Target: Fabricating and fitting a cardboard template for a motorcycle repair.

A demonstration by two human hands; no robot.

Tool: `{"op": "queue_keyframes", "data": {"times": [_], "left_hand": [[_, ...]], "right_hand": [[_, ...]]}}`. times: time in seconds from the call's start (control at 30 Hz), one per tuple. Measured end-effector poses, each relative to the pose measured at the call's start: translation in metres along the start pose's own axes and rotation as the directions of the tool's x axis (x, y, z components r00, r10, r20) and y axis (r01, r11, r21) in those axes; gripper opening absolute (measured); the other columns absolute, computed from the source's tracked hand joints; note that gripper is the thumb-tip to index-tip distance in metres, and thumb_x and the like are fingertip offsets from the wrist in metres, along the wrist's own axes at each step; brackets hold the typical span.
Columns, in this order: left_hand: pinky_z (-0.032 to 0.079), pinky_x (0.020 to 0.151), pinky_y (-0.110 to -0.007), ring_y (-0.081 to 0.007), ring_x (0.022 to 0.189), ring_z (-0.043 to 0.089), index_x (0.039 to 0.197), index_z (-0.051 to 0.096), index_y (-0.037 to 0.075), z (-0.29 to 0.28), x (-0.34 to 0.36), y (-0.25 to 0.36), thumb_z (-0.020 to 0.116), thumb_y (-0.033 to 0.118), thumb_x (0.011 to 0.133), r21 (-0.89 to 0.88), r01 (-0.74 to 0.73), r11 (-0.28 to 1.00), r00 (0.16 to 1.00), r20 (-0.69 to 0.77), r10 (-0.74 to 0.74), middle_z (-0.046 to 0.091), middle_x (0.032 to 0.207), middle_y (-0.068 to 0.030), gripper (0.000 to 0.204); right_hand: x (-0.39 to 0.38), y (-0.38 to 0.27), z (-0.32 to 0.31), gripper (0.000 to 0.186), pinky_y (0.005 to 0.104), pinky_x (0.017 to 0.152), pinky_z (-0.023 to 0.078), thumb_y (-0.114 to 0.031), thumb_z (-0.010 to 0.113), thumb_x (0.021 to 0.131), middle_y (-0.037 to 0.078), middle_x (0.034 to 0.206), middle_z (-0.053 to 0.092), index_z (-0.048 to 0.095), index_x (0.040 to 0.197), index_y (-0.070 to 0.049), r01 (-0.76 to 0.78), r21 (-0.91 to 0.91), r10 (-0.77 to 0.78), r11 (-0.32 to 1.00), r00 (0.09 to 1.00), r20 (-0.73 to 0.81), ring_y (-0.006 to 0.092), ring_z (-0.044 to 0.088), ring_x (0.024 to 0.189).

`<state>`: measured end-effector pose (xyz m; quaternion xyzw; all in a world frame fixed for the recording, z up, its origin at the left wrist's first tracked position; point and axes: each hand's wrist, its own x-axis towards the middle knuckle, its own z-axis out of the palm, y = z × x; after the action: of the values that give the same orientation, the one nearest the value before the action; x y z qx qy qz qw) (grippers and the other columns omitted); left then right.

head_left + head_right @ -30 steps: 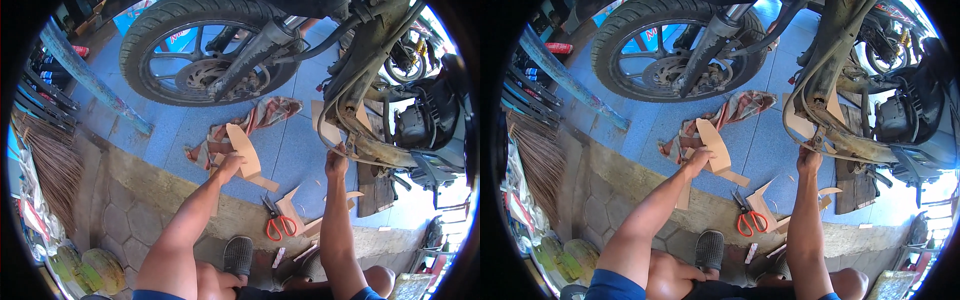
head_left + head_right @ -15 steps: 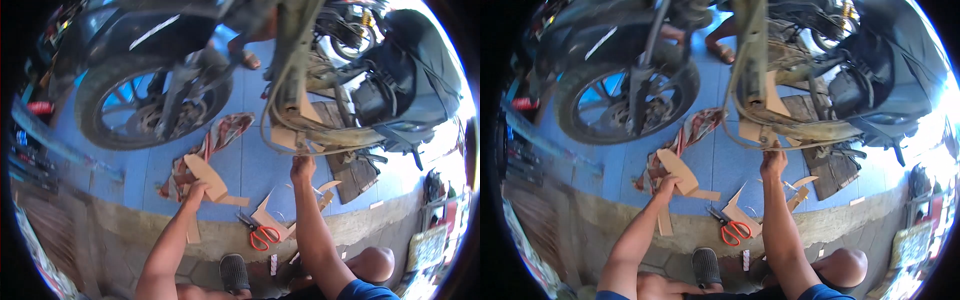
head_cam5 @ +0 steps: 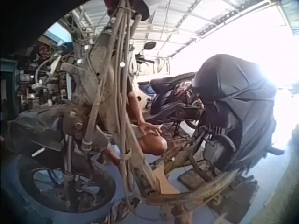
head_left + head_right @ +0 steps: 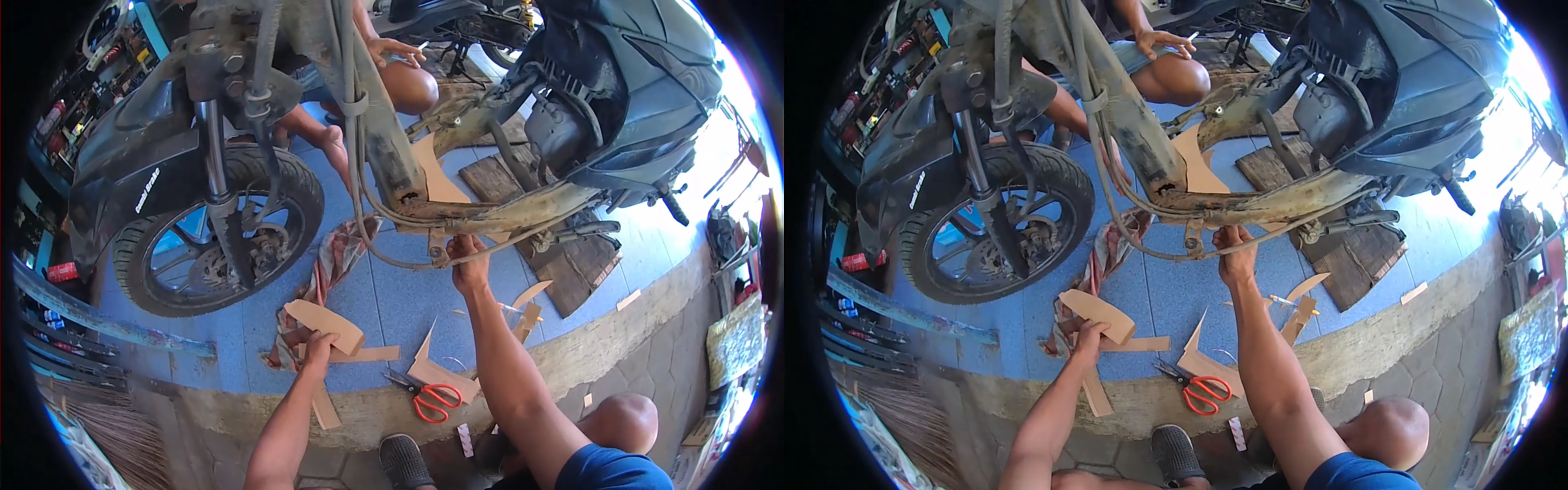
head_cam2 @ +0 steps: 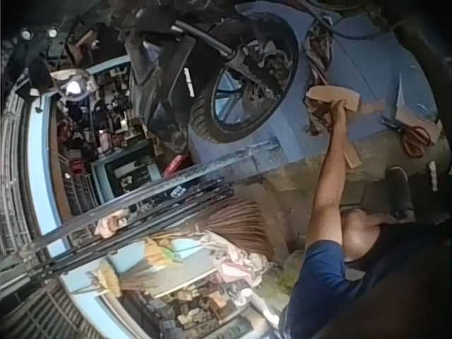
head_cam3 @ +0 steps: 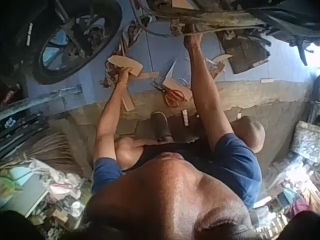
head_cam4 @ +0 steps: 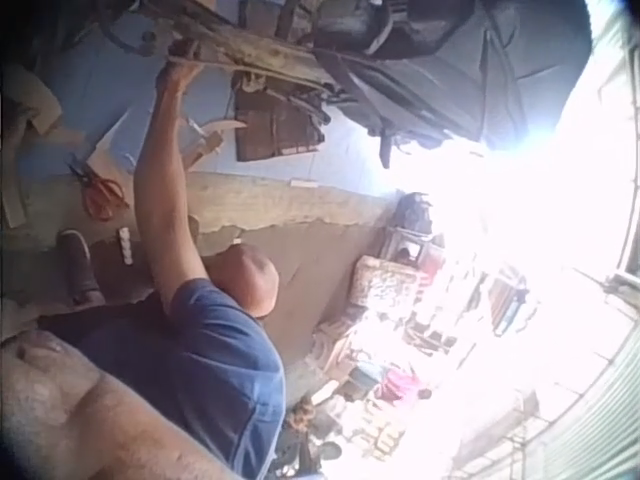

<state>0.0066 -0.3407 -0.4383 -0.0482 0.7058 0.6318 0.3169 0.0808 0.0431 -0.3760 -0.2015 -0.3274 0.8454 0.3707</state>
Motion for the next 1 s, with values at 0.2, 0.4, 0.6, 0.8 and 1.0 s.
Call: {"op": "queue_keyframes", "data": {"times": [0.2,0.4,0.6,0.8,1.0], "left_hand": [[0.051,0.081,-0.038,-0.0203,0.088,0.065,0.114,0.055,0.003,0.033,-0.016,0.028,0.064,0.021,0.086,0.229,0.102,0.968,0.975,-0.215,-0.052,0.065,0.096,-0.0092,0.034],[0.052,0.056,-0.037,-0.0268,0.071,0.066,0.112,0.060,0.001,0.044,-0.023,0.075,0.069,0.021,0.082,0.529,0.334,0.780,0.940,-0.122,-0.320,0.067,0.086,-0.0135,0.037],[0.050,0.065,-0.040,-0.0201,0.070,0.067,0.083,0.062,-0.001,0.062,0.022,0.138,0.055,0.030,0.094,0.821,-0.500,0.275,0.854,0.415,0.313,0.067,0.071,-0.0116,0.034],[0.050,0.086,-0.036,-0.0212,0.103,0.063,0.126,0.057,0.006,0.172,0.069,0.140,0.052,0.035,0.098,-0.183,-0.043,0.982,0.931,0.349,0.106,0.064,0.114,-0.0094,0.040],[0.046,0.094,-0.039,-0.0206,0.110,0.059,0.123,0.058,0.007,0.214,0.061,0.159,0.048,0.040,0.100,-0.710,0.179,0.681,0.933,0.342,0.111,0.061,0.122,-0.0061,0.042]], "right_hand": [[-0.007,-0.006,0.005,0.026,0.0254,0.065,0.049,-0.028,0.063,0.096,0.004,0.083,0.062,0.061,0.094,-0.003,-0.042,0.003,0.042,0.999,0.999,0.033,0.0139,0.059,0.073],[0.001,-0.011,-0.015,0.023,0.0257,0.071,0.050,-0.027,0.063,0.096,0.004,0.091,0.063,0.061,0.100,-0.005,-0.002,-0.009,0.003,1.000,0.996,0.094,0.0146,0.059,0.081],[0.005,-0.016,-0.016,0.026,0.0276,0.073,0.049,-0.023,0.053,0.101,0.004,0.102,0.064,0.059,0.117,-0.003,-0.011,-0.099,0.023,0.995,0.993,0.118,0.0154,0.060,0.085],[0.001,-0.018,-0.006,0.020,0.0293,0.081,0.052,-0.018,0.052,0.101,0.007,0.097,0.064,0.058,0.110,-0.001,-0.089,-0.100,0.095,0.991,0.994,0.050,0.0179,0.060,0.086],[0.005,-0.019,-0.014,0.015,0.0279,0.076,0.053,-0.015,0.056,0.097,0.009,0.092,0.065,0.061,0.104,-0.002,-0.123,-0.058,0.132,0.991,0.972,0.194,0.0189,0.062,0.083]]}}
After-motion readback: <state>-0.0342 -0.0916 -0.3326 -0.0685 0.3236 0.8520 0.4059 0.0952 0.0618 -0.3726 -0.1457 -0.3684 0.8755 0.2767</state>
